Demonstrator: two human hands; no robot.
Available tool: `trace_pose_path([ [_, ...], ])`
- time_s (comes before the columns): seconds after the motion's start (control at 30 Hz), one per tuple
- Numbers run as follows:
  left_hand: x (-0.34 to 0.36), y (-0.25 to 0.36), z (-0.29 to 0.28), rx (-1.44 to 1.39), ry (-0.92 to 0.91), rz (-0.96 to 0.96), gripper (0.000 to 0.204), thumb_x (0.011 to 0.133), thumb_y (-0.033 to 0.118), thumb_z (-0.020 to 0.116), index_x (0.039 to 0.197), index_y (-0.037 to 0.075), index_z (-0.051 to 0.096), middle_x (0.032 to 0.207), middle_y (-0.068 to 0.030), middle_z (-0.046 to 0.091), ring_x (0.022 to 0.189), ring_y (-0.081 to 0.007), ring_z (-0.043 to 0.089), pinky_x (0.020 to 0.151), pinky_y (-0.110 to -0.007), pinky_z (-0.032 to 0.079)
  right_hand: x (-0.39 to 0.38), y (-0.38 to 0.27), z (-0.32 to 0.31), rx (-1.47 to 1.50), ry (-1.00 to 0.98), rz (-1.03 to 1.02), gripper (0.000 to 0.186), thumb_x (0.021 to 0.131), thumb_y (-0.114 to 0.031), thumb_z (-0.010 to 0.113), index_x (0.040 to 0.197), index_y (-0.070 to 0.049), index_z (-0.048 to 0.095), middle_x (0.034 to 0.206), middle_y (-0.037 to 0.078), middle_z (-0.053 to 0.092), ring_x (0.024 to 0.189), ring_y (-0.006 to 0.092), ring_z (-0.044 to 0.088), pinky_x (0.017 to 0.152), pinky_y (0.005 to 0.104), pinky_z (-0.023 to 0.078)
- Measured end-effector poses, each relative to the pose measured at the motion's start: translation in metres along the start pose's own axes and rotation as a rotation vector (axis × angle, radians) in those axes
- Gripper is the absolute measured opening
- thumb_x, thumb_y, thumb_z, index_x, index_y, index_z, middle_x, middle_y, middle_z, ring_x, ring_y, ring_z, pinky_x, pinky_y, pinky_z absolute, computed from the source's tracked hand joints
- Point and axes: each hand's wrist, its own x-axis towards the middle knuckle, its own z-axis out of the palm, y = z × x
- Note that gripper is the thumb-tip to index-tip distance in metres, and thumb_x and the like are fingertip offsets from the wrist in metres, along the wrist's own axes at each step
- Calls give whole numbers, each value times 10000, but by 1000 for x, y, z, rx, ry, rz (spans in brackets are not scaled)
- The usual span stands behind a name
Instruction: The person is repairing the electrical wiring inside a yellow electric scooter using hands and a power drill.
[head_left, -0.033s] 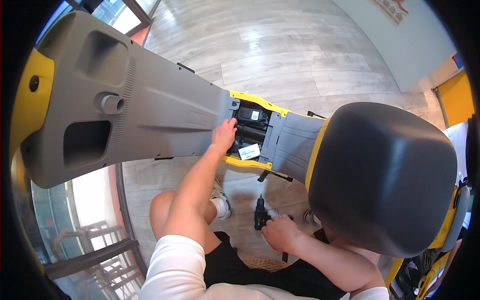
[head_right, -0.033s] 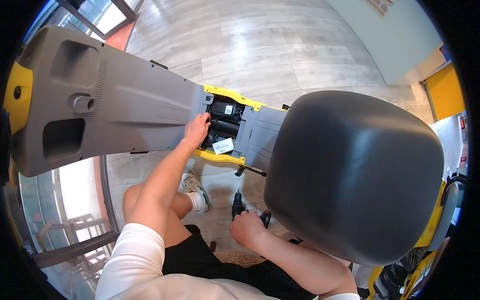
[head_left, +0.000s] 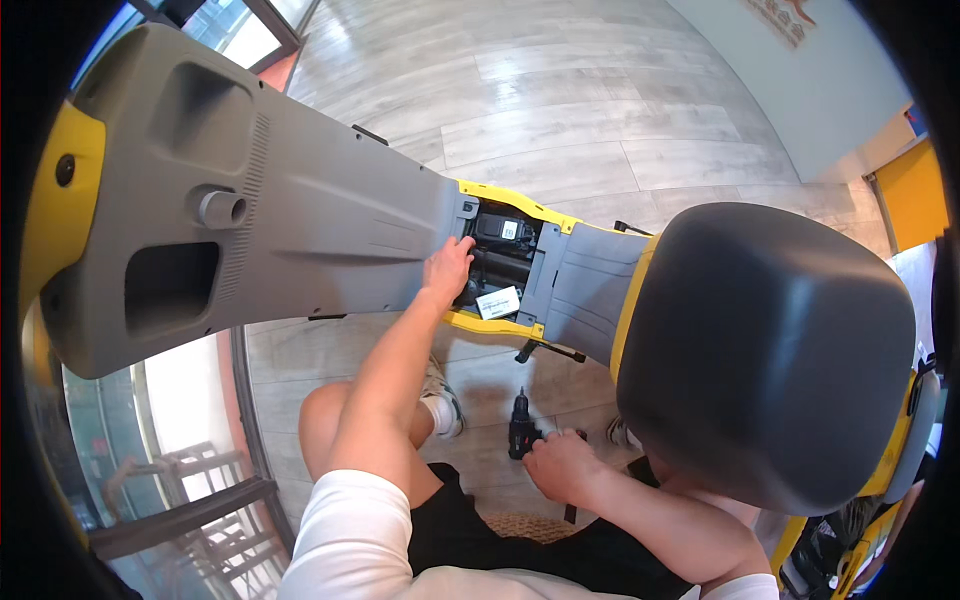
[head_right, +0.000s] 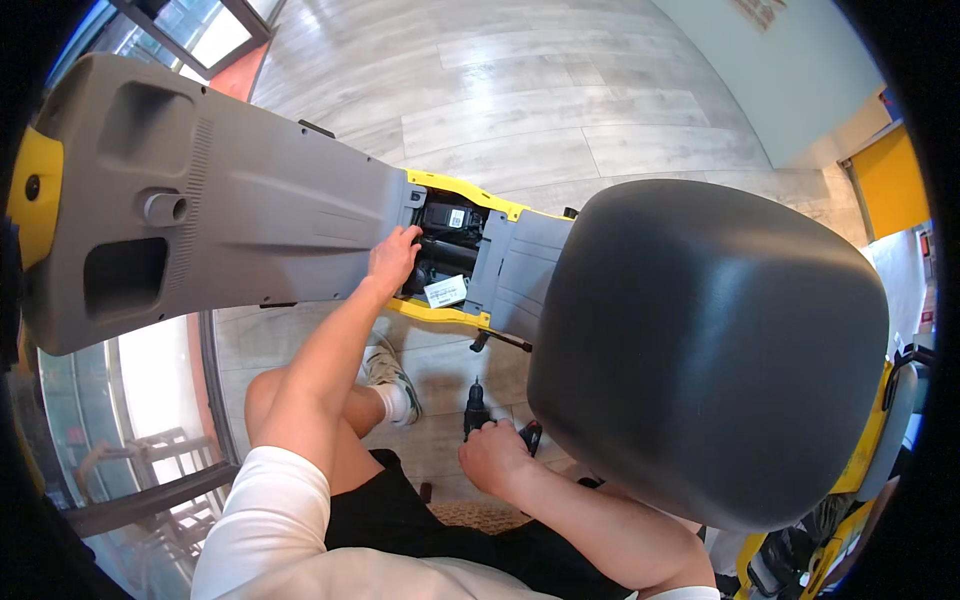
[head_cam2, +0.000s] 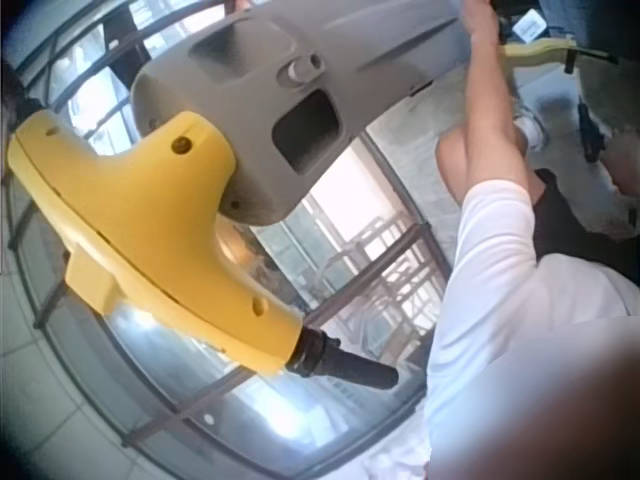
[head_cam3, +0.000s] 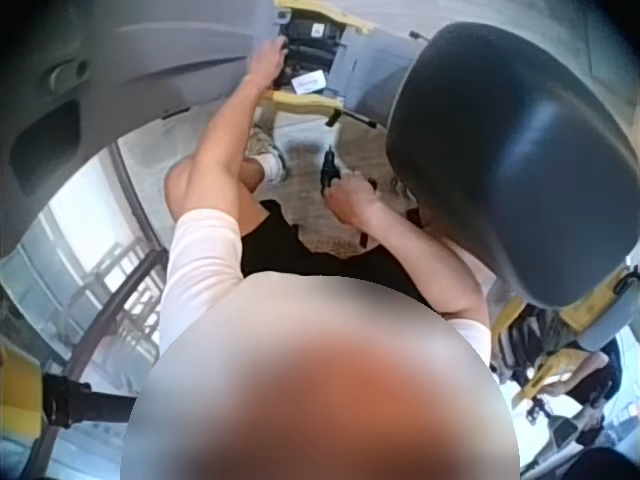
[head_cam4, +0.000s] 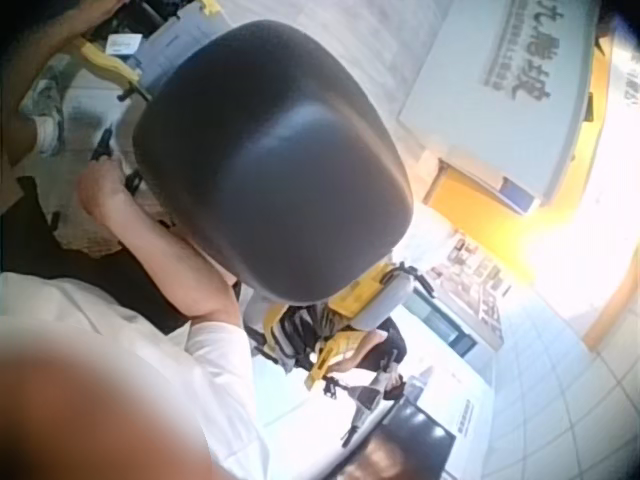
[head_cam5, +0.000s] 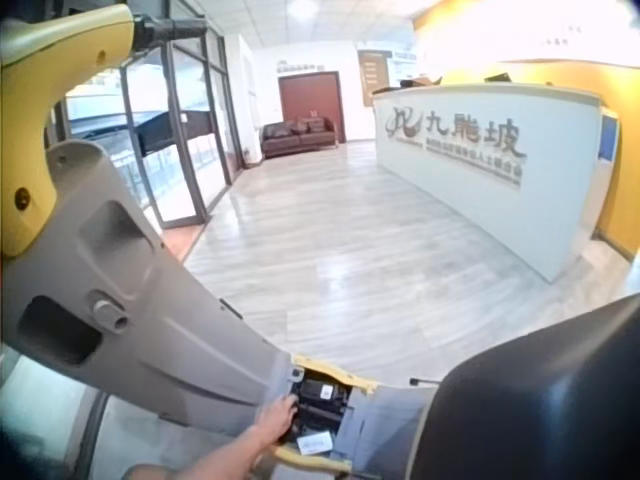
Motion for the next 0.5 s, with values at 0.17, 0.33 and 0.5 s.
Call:
trace_pose_path([
  [0.17, 4, -4, 5, 66, -45, 6, 354, 1004, 220, 646, 1356, 246, 678, 1098, -137, 613, 984, -384, 688, 848, -515, 566, -2, -2, 0, -13, -5, 7, 232, 986, -184, 547, 1107, -94, 723, 1050, 108, 709, 1022, 294, 692, 857, 479, 516],
  [0.33, 3, -8, 3, 52, -61, 37, 350, 1008, 197, 633, 1346, 252, 700, 1103, -132, 602, 1013, -360, 685, 870, -496, 566, -1, -4, -2, -18, -34, 9, 249, 990, -186, 548, 1142, -88, 718, 1078, 110, 708, 1043, 297, 688, 882, 479, 515],
  [0.5, -1, -4, -1, 114, -114, 66, 408, 997, 164, 634, 1388, 276, 672, 1153, -147, 579, 1052, -357, 676, 900, -486, 572, 1, -5, 1, 24, -38, 18, 252, 988, -188, 552, 1143, -79, 717, 1086, 111, 708, 1052, 306, 686, 906, 490, 511],
])
